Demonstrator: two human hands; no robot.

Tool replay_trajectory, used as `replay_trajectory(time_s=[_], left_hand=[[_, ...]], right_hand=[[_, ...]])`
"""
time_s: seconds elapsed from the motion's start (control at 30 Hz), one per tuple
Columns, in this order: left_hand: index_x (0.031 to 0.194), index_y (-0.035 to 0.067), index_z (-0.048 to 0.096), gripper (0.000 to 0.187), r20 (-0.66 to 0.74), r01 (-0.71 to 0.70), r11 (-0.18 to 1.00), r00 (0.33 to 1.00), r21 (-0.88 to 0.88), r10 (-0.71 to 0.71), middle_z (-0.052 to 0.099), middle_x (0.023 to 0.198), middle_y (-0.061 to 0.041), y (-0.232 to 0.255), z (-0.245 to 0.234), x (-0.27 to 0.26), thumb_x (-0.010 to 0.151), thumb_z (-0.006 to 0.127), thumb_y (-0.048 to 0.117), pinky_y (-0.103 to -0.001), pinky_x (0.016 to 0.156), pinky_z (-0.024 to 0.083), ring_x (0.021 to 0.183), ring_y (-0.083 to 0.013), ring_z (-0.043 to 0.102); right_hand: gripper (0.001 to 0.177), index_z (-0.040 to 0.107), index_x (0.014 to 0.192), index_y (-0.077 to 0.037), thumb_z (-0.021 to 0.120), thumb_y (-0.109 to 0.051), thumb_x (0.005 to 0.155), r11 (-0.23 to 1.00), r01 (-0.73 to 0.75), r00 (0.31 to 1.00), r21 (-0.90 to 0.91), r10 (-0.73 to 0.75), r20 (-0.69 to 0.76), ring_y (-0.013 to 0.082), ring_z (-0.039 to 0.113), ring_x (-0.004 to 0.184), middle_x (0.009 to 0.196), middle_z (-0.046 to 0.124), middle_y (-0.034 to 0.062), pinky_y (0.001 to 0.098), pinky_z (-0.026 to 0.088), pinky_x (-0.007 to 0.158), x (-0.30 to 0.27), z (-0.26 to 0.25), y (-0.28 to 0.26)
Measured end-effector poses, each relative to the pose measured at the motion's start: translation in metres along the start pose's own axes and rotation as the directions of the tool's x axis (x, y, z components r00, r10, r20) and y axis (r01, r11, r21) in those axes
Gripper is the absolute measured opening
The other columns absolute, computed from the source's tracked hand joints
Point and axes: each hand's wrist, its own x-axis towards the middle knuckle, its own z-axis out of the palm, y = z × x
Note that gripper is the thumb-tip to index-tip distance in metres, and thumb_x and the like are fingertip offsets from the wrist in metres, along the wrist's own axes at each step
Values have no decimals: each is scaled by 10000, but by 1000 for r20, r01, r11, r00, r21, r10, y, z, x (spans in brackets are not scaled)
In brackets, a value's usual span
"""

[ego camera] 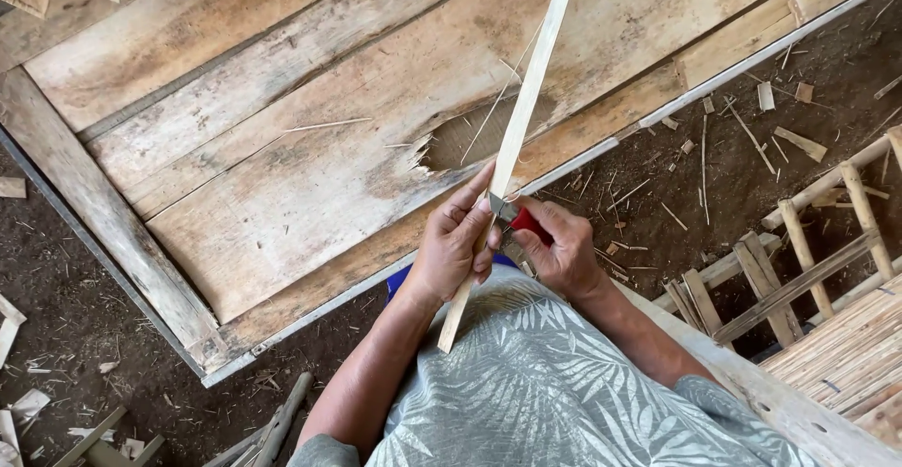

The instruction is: Shaving thin strips of wood with a utility knife and fitting them onto a wooden structure.

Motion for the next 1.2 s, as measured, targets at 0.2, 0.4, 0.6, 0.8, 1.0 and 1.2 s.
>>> replay_trajectory(time_s=[0.2, 0.4, 0.6, 0.8, 1.0, 1.2], left_hand=[[1595, 126, 390, 528, 21, 22, 1000, 1000, -10, -22, 567, 643, -115, 0, 6, -8, 1080, 501, 168, -236, 267, 469, 374, -99, 471], [1596, 116, 386, 536, 41, 43, 999, 998, 17, -44, 563, 640, -116, 5, 7, -14, 1074, 498, 166, -239, 261, 468, 371, -98, 474], [1575, 114, 429, 519, 51, 79, 996, 995, 41, -81, 567, 616, -137, 3, 1, -24, 1062, 505, 137, -251, 252, 471, 353, -126, 465], [1589, 109, 401, 539, 44, 76, 997, 996, 11, -77, 559, 622, -128, 8, -3, -23, 1062, 506, 146, -241, 254, 462, 358, -111, 459], [1580, 109, 417, 537, 66, 95, 994, 993, 49, -98, 568, 606, -131, 9, -11, -33, 1053, 512, 136, -248, 245, 465, 345, -123, 464], [1573, 90, 422, 540, 96, 101, 994, 990, 32, -104, 559, 586, -136, 13, -8, -42, 1043, 516, 124, -247, 232, 455, 335, -125, 459]], right_hand=[[451, 711, 1261, -5, 587, -378, 1040, 998, 35, 996, 49, -31, -82, 285, 624, 595, 804, 678, 248, 390, 548, 555, 14, -8, 17], [412, 716, 1249, -8, 686, -324, 986, 999, 23, 987, 41, -16, -158, 264, 665, 683, 844, 688, 208, 387, 519, 576, 34, -22, 4], [392, 722, 1232, -16, 648, -340, 1023, 999, 32, 981, 14, -28, -190, 236, 622, 660, 826, 677, 214, 387, 494, 559, 35, -29, 38], [401, 719, 1237, 10, 605, -315, 1032, 998, 59, 995, 37, -56, -81, 279, 619, 539, 764, 688, 226, 368, 533, 499, 21, -12, 16], [388, 713, 1225, 11, 675, -310, 1010, 998, 59, 984, 39, -51, -171, 258, 671, 662, 855, 698, 228, 360, 511, 534, 40, -28, 38], [368, 720, 1246, -6, 666, -292, 1022, 998, 48, 969, 37, -38, -243, 238, 658, 659, 831, 691, 205, 351, 535, 554, 42, -33, 43]])
